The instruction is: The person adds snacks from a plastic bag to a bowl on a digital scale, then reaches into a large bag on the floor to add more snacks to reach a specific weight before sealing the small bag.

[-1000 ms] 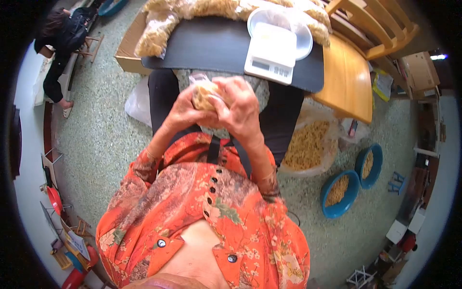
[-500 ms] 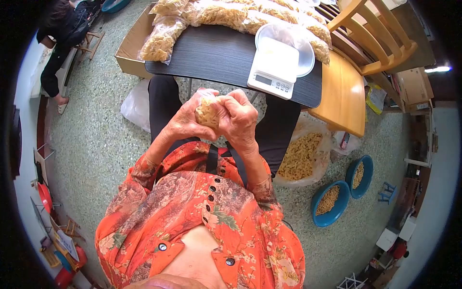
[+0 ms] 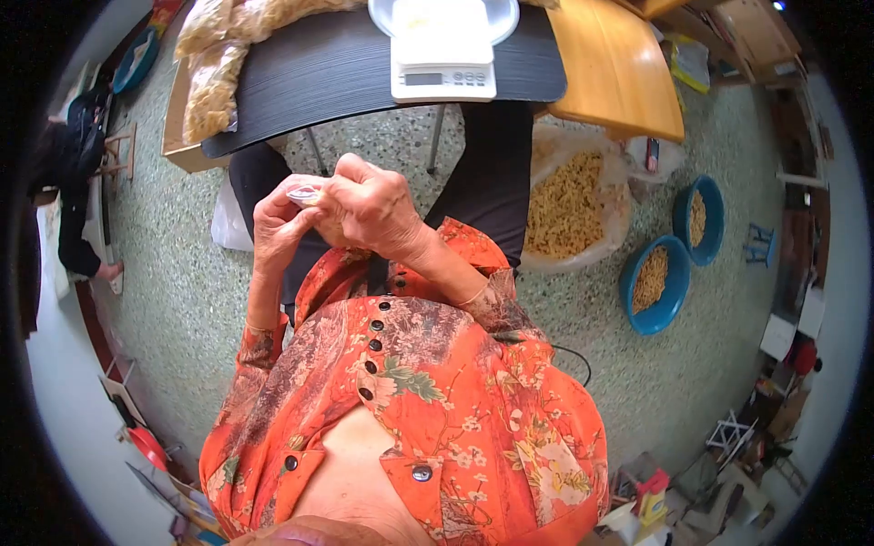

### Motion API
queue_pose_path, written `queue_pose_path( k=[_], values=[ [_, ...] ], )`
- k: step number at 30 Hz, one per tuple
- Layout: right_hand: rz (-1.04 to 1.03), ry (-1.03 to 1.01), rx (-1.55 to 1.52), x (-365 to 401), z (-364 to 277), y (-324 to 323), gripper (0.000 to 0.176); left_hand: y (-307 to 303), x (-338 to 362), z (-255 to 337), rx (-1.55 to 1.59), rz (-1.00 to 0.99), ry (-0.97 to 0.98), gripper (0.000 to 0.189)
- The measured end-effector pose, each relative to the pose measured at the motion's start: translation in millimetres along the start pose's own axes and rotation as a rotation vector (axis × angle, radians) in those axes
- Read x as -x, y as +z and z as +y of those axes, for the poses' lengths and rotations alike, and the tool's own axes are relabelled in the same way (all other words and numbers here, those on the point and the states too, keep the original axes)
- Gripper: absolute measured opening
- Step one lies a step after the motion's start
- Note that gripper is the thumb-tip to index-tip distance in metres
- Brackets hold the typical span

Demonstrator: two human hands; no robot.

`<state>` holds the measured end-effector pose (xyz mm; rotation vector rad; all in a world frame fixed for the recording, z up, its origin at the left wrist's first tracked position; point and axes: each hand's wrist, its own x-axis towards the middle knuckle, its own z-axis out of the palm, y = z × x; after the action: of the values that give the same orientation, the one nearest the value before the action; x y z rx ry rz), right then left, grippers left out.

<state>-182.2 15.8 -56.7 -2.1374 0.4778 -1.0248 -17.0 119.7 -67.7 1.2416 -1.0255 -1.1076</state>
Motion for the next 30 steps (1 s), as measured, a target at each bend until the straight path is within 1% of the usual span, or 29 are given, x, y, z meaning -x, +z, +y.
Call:
queue_pose_path(
  k=[1, 2, 4, 6, 8, 12, 14, 16, 17, 18, 20, 21, 22, 24, 26, 28, 30],
  values=[
    [0.014, 0.040, -0.017, 6.8, 2.6, 2.1, 0.014, 1.8, 1.1, -2.9, 0.043, 0.035, -0.053, 0.023],
    [0.028, 0.075, -0.036, 13.0, 6.1, 2.5, 0.012, 4.2, 0.1, -6.3, 0.039, 0.019, -0.054, 0.023],
    [0.045, 0.079, -0.047, 16.3, 9.2, -3.1, 0.013, 11.5, -2.7, -8.7, 0.035, 0.016, 0.021, 0.022],
    [0.055, 0.087, -0.061, 21.5, 13.4, -7.9, 0.013, 20.0, -4.5, -11.2, 0.043, 0.023, 0.007, 0.022],
    [0.094, 0.123, -0.138, 27.4, 19.4, -9.7, 0.014, 26.2, -6.4, -13.6, -0.148, -0.004, 0.081, 0.023],
    [0.098, 0.172, -0.198, 37.7, 28.4, -17.1, 0.019, 38.9, -9.3, -7.5, -0.296, 0.008, 0.043, 0.020],
    [0.081, 0.226, -0.170, 38.7, 27.2, -24.3, 0.023, 46.6, -9.8, -8.1, -0.312, 0.007, 0.026, 0.018],
    [0.095, 0.227, -0.192, 41.2, 32.7, -24.3, 0.024, 49.3, -10.9, -16.5, -0.242, 0.070, 0.008, 0.016],
    [0.102, 0.225, -0.208, 44.6, 35.5, -27.6, 0.025, 52.4, -11.0, -17.0, -0.264, 0.094, 0.022, 0.014],
    [0.122, 0.137, -0.135, 43.6, 35.6, -35.3, 0.025, 53.1, -11.5, -19.8, -0.254, 0.100, 0.052, 0.013],
    [0.303, 0.091, -0.049, 49.7, 43.8, -52.8, 0.028, 58.8, -9.9, -24.7, -0.249, 0.174, 0.040, 0.012],
    [0.370, 0.099, -0.019, 57.1, 51.6, -65.4, 0.029, 59.8, -8.5, -31.1, -0.226, 0.197, 0.059, 0.012],
    [0.405, 0.235, -0.005, 66.3, 56.2, -81.1, 0.024, 62.8, -8.2, -35.0, -0.205, 0.230, 0.080, 0.011],
    [0.570, 0.392, 0.140, 89.9, 79.9, -105.7, 0.017, 62.9, -6.5, -43.2, -0.276, 0.243, 0.099, 0.010],
    [0.760, 0.578, 0.252, 121.8, 117.1, -126.6, 0.012, 69.5, -7.4, -43.5, -0.284, 0.292, 0.058, 0.010],
    [0.773, 0.815, 0.327, 180.0, 174.5, -137.2, 0.012, 70.6, -10.3, -48.7, -0.279, 0.282, 0.065, 0.011],
    [0.568, 1.018, 0.494, 243.1, 224.5, -142.9, 0.021, 70.6, -11.1, -50.2, -0.280, 0.286, 0.071, 0.011]
  ],
)
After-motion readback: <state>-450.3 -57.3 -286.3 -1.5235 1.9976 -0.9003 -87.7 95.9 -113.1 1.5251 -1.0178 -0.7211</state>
